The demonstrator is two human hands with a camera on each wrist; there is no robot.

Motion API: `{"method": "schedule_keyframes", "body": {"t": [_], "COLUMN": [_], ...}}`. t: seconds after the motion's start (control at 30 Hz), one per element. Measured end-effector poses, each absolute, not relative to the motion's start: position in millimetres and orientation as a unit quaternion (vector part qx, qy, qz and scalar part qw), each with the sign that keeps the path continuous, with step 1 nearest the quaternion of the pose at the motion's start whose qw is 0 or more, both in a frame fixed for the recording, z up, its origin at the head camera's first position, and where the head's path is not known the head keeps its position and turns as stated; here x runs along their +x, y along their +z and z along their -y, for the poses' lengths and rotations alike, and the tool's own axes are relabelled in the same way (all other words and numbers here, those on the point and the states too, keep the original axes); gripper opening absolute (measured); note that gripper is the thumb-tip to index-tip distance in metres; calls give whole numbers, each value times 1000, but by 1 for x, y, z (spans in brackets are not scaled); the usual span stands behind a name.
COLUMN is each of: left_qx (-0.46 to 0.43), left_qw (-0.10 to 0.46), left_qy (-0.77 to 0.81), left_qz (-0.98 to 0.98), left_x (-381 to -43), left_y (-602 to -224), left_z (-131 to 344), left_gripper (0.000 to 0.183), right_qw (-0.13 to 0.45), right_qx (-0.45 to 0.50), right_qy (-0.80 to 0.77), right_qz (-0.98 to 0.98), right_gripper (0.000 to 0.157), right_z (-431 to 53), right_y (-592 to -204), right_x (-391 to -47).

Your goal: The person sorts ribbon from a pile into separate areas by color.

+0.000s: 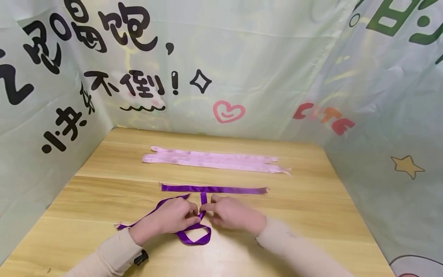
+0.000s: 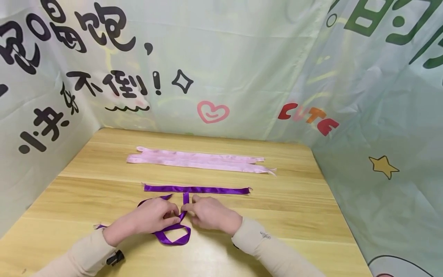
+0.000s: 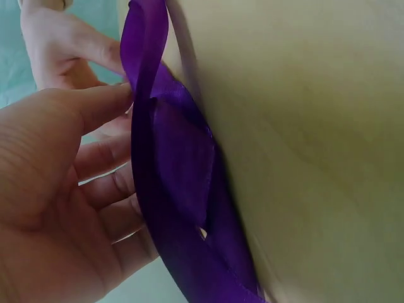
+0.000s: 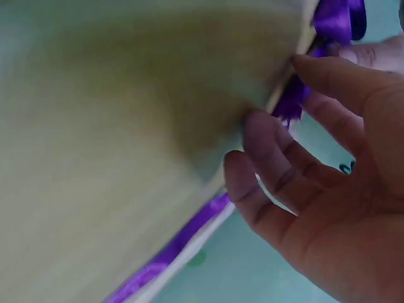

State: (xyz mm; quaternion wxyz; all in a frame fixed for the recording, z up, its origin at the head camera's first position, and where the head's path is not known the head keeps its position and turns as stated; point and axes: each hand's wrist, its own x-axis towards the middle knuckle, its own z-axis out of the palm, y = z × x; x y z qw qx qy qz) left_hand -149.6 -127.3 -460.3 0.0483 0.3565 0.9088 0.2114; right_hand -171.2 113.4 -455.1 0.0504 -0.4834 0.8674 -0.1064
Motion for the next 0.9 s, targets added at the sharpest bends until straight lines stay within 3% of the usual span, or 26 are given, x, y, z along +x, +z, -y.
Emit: {"method": "schedule_keyframes", "body": {"t": [0.23,0.6,0.9], "left_qx": [355,366,340], "left_qw": [60,102,134], "left_qy": [211,331,432], "left_qz": [-909,-864,-824], "left_x": [-143,-144,-149], "left_y": [-461,-459,-441], "left_z": [123,125,135], "left_gripper": [19,20,18], "right_qw": [28,86,63], "right_qx": [-499,-457,-434], "right_qy": [-121,-252,-329], "right_qz": [-858,-849,-836], "right_gripper": [5,14,13], "right_z": [-107,-121,-147], "right_y": [-466,-462,-439], "right_x": [-168,-164,-168]}}
